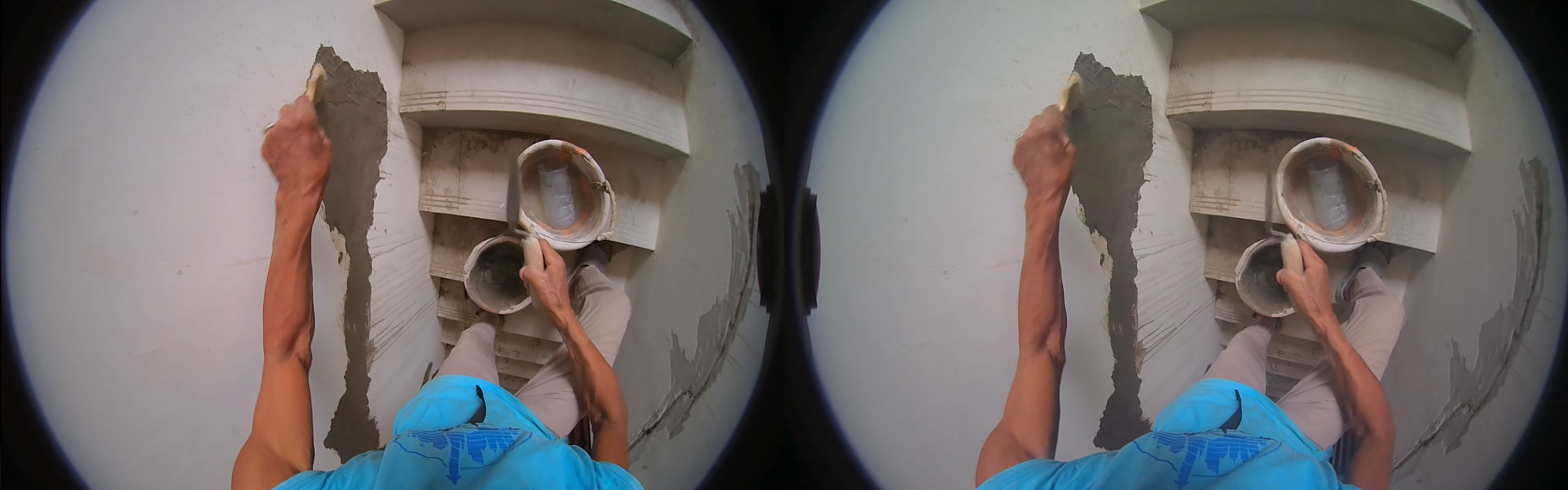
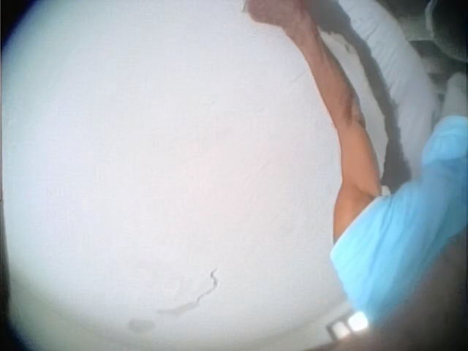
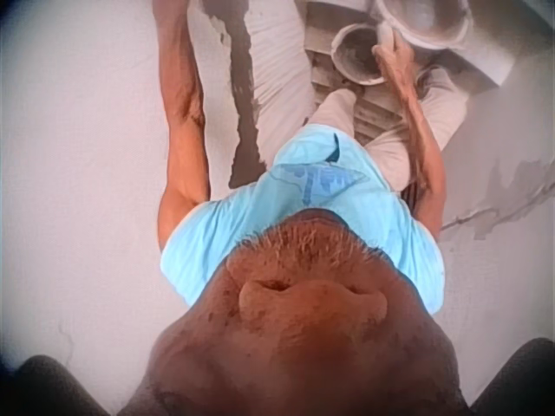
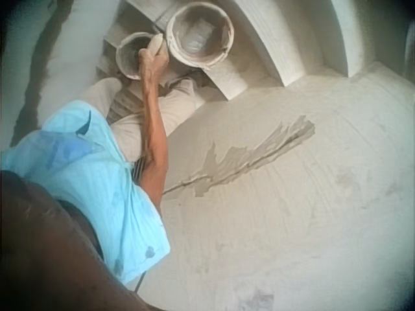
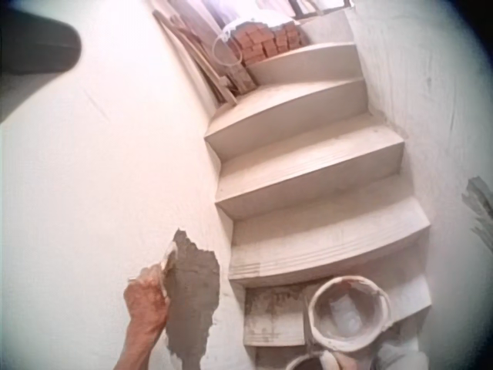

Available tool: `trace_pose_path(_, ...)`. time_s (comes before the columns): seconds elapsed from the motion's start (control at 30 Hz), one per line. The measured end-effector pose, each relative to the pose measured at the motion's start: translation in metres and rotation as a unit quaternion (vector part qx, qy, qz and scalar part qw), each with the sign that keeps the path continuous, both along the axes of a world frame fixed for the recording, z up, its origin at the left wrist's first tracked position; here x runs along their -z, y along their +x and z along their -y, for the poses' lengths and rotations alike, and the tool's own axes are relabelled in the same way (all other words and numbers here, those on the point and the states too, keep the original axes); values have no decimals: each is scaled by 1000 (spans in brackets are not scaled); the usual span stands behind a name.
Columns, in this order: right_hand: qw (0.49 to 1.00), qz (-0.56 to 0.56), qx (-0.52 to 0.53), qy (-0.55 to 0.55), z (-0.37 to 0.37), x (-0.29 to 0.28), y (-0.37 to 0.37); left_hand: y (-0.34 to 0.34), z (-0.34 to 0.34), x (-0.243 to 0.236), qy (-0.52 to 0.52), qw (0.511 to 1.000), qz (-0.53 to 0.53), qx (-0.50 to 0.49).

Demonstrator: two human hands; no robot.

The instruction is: The person applies wet plaster to a vertical wall using a trowel and a brush. They repeatedly scoop plaster from a bucket, spread it on the wall, and smooth the surface while standing on a spiral staircase.

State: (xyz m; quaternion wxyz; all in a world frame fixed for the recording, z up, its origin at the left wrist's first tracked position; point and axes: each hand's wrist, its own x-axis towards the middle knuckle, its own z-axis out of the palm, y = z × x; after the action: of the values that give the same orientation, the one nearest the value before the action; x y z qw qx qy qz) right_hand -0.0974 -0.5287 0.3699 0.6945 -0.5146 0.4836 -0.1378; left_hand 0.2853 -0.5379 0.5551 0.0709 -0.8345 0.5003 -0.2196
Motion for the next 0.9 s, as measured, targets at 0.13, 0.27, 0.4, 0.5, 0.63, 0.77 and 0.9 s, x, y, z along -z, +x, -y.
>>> trace_pose_path(0.13,984,34,-94,-145,28,22,61,-32,-68,-51,-149,987,-47,34)
trace_pose_path(0.27,976,89,-79,-184,51,64,153,-68,-153,-94,-237,971,-18,38)
trace_pose_path(0.4,978,96,-56,-176,54,93,242,-81,-260,-146,-289,953,75,58)
trace_pose_path(0.5,971,106,-50,-207,49,103,286,-96,-308,-172,-231,954,187,-26)
trace_pose_path(0.63,969,93,-15,-229,41,95,319,-83,-349,-174,-148,961,232,-38)
trace_pose_path(0.77,955,145,17,-259,12,81,325,-71,-368,-168,-204,959,196,16)
trace_pose_path(0.9,939,179,-59,-287,-13,57,289,-71,-366,-168,-243,955,164,38)
